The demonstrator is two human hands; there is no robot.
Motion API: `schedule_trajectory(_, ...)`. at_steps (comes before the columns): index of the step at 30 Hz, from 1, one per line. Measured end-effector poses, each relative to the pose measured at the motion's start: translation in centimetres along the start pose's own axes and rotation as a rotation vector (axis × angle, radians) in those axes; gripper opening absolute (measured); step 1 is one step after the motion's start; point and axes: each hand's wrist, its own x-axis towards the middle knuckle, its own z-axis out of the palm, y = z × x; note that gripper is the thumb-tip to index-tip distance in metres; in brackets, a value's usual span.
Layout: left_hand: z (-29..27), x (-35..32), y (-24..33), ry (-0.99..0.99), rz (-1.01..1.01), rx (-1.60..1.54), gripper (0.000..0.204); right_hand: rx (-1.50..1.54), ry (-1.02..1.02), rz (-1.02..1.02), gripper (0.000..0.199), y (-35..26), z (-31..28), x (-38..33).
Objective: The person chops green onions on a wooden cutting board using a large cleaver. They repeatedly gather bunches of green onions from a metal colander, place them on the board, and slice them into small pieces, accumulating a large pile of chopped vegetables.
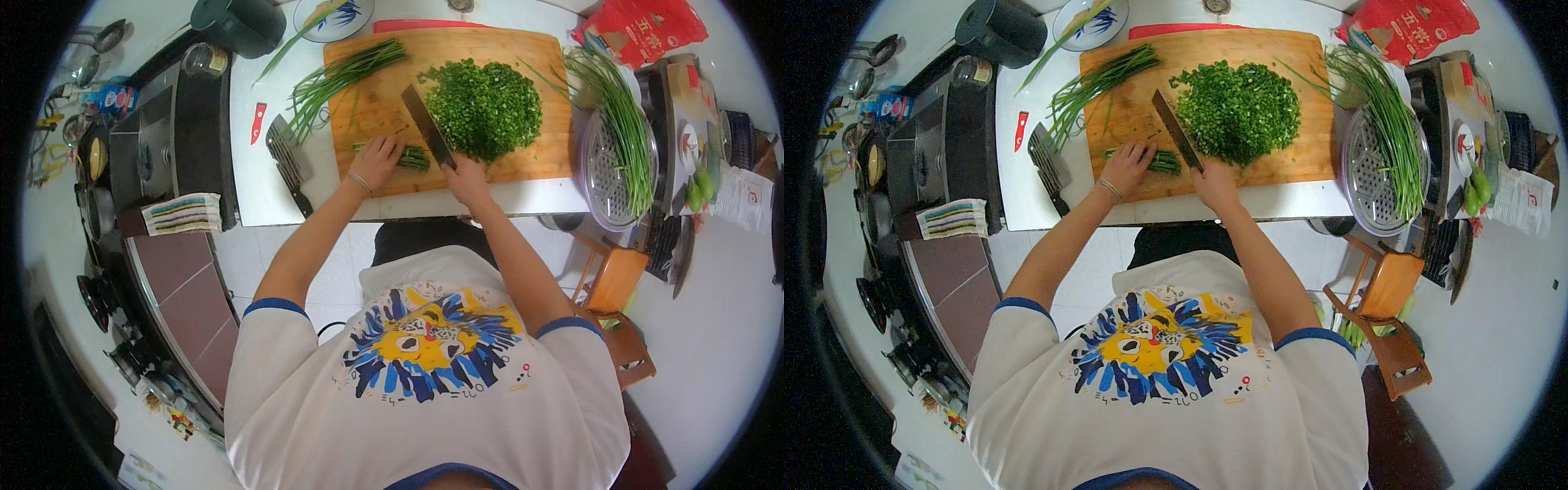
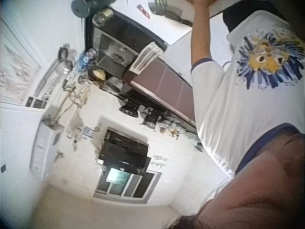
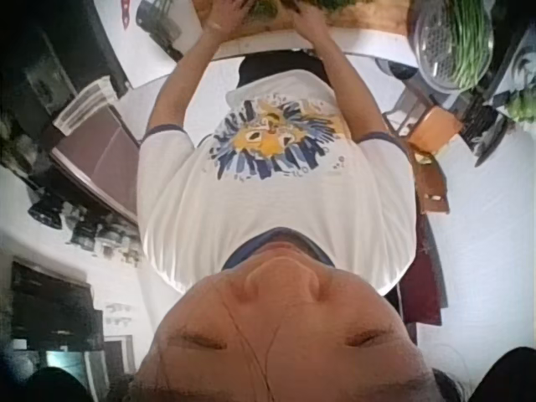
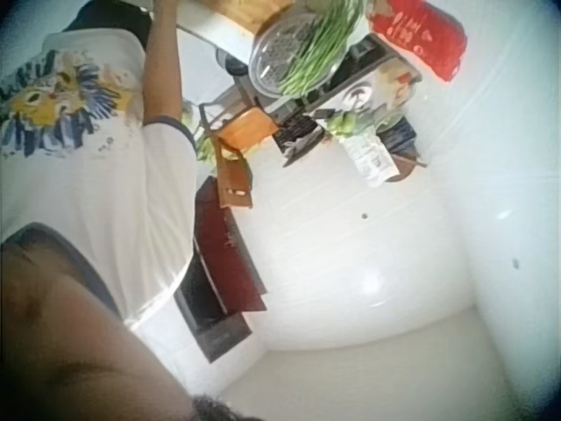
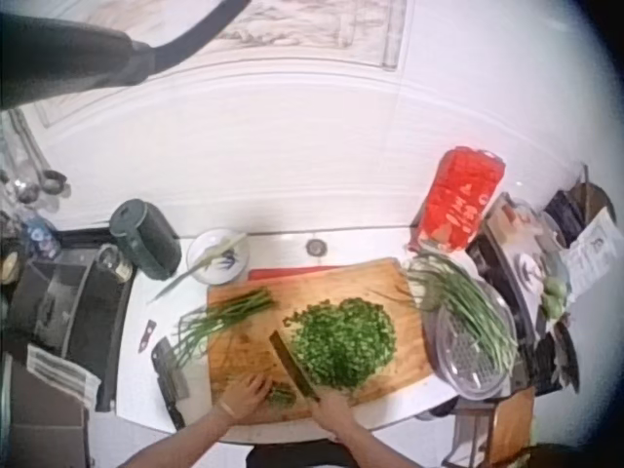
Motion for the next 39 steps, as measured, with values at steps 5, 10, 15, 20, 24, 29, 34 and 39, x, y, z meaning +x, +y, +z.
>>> schedule_trajectory(5,1.3,-0.6,1.9,0.069,-0.199,0.116,0.059,-0.054,0.015,-0.037,0.027,0.8,0.9,1.5)
schedule_trajectory(10,2.2,0.2,3.0,-0.051,-0.365,0.036,0.071,-0.073,0.11,-0.021,0.028,1.3,0.7,1.7)
schedule_trajectory(15,2.3,1.8,4.4,-0.066,-0.409,0.106,0.076,-0.115,0.127,0.006,0.029,1.2,0.7,0.5)
schedule_trajectory(20,3.3,2.0,4.6,-0.044,-0.415,0.121,0.076,-0.191,0.157,-0.006,0.03,1.5,2.0,0.3)
schedule_trajectory(24,3.1,2.0,4.5,-0.032,-0.403,0.087,0.075,-0.135,0.199,-0.057,0.029,2.5,2.5,0.8)
schedule_trajectory(29,3.6,2.2,4.4,-0.013,-0.402,0.066,0.069,-0.098,0.172,-0.018,0.027,0.8,1.0,0.4)
schedule_trajectory(34,3.4,2.5,4.4,-0.072,-0.415,0.004,0.062,-0.116,0.231,-0.063,0.026,-1.0,-0.4,-0.7)
schedule_trajectory(39,4.2,2.6,4.0,0.023,-0.37,0.079,0.048,-0.183,0.209,-0.059,0.025,-0.5,0.8,-0.4)
